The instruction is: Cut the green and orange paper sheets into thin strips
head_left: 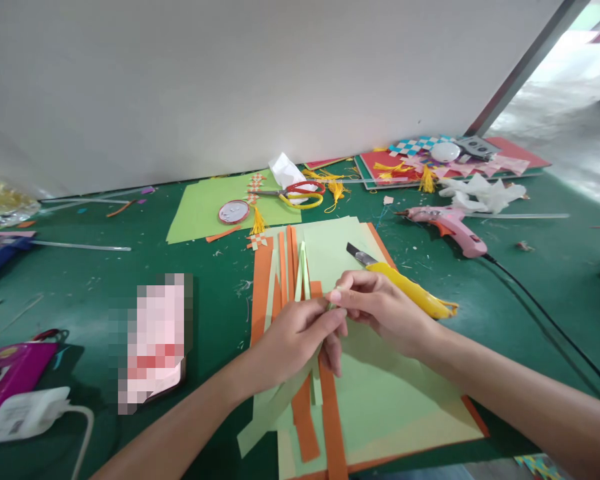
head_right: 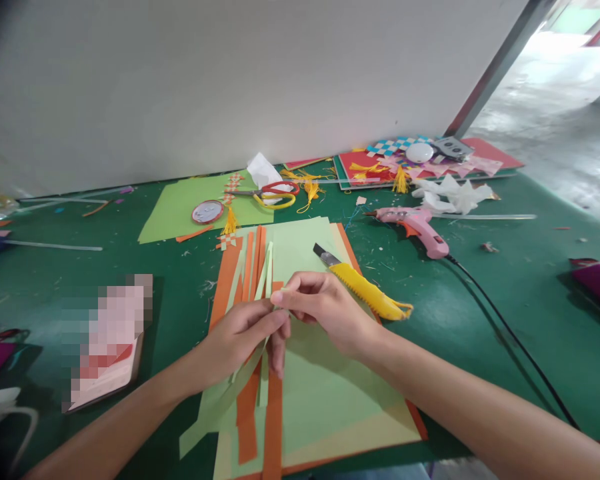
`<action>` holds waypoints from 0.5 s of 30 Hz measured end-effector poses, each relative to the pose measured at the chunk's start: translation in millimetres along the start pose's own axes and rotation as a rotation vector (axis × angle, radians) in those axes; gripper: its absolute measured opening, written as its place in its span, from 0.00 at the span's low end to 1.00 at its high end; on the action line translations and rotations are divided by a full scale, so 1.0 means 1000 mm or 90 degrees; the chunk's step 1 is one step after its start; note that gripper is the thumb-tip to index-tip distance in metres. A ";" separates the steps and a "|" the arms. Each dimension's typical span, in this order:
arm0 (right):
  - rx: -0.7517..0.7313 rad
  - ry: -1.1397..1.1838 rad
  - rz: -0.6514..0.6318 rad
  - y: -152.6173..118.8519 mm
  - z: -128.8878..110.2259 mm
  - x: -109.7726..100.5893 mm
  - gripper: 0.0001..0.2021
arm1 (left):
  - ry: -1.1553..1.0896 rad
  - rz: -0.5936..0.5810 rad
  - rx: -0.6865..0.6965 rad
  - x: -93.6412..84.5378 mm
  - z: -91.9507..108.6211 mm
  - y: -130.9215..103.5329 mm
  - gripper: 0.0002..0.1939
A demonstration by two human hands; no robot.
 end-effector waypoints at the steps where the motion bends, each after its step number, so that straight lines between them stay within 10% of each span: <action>1: 0.001 0.000 -0.006 0.000 0.000 0.000 0.14 | 0.006 0.007 0.007 0.000 0.000 0.000 0.17; 15: 0.002 -0.005 -0.013 0.001 0.001 -0.002 0.12 | 0.100 0.072 0.058 -0.001 0.004 -0.003 0.19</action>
Point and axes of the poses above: each hand's wrist, its own y-axis towards the middle knuckle, its own x-axis out of the palm, z = x × y, the point moved 2 cm from there along y, towards the middle knuckle, and after that the axes turned 4 degrees about y, right-handed, at the moved point
